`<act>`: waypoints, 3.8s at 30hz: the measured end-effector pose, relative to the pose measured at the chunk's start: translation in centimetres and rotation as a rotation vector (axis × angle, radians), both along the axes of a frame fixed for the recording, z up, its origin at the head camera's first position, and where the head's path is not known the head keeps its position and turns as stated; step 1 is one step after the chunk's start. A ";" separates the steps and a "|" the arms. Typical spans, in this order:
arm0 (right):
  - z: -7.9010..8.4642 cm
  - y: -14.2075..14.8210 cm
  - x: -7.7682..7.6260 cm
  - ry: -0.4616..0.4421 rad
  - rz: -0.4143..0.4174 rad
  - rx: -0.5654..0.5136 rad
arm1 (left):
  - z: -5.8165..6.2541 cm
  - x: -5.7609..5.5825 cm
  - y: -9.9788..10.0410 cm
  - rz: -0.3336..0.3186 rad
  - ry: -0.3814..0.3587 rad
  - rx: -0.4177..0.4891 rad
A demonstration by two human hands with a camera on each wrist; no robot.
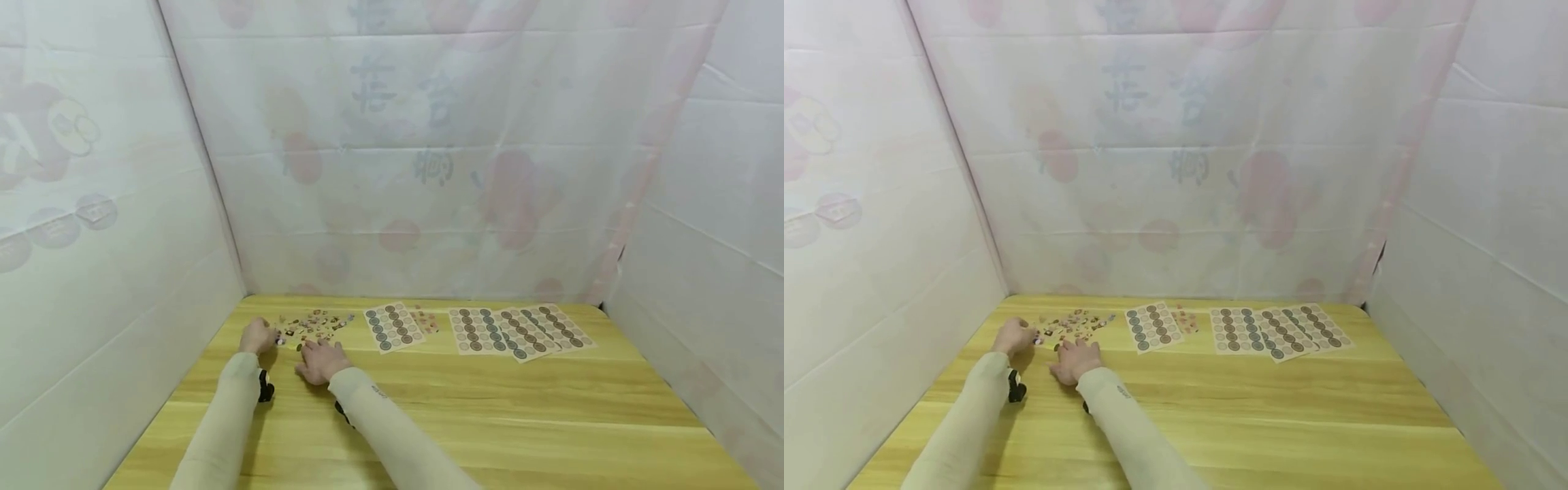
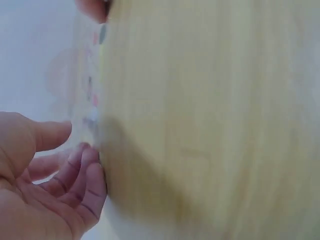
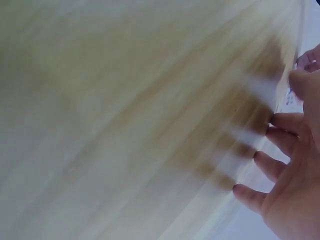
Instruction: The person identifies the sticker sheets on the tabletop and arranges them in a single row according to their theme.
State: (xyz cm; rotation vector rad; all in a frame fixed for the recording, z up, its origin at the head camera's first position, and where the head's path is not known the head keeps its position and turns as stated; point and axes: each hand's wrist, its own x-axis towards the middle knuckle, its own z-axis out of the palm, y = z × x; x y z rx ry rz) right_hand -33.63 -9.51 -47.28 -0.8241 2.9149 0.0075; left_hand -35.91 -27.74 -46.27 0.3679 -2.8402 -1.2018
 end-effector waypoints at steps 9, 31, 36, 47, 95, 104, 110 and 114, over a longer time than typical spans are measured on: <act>0.3 0.3 -0.7 0.090 -0.040 -0.160 | -0.3 0.3 -0.6 0.079 -0.002 0.589; -0.2 3.0 -2.3 -0.119 -0.394 -1.102 | -0.5 0.0 2.2 0.041 0.007 0.786; -0.1 3.4 -2.2 -0.193 -0.499 -1.275 | -0.5 0.3 2.9 0.026 0.017 0.867; -0.5 4.2 -1.9 -0.410 -0.616 -1.589 | -0.9 0.8 3.8 0.028 0.030 1.014; -0.4 -1.5 6.4 -0.585 -0.448 -1.463 | -0.4 9.9 -8.9 -0.343 -0.115 0.597; -0.5 -3.1 7.9 -0.597 -0.442 -1.410 | -0.3 10.9 -10.6 -0.397 -0.165 0.528; -0.5 -4.4 8.9 -0.604 -0.444 -1.406 | -0.7 11.7 -11.7 -0.431 -0.186 0.449; -0.4 -5.3 9.7 -0.615 -0.441 -1.393 | -0.7 12.5 -12.6 -0.445 -0.225 0.400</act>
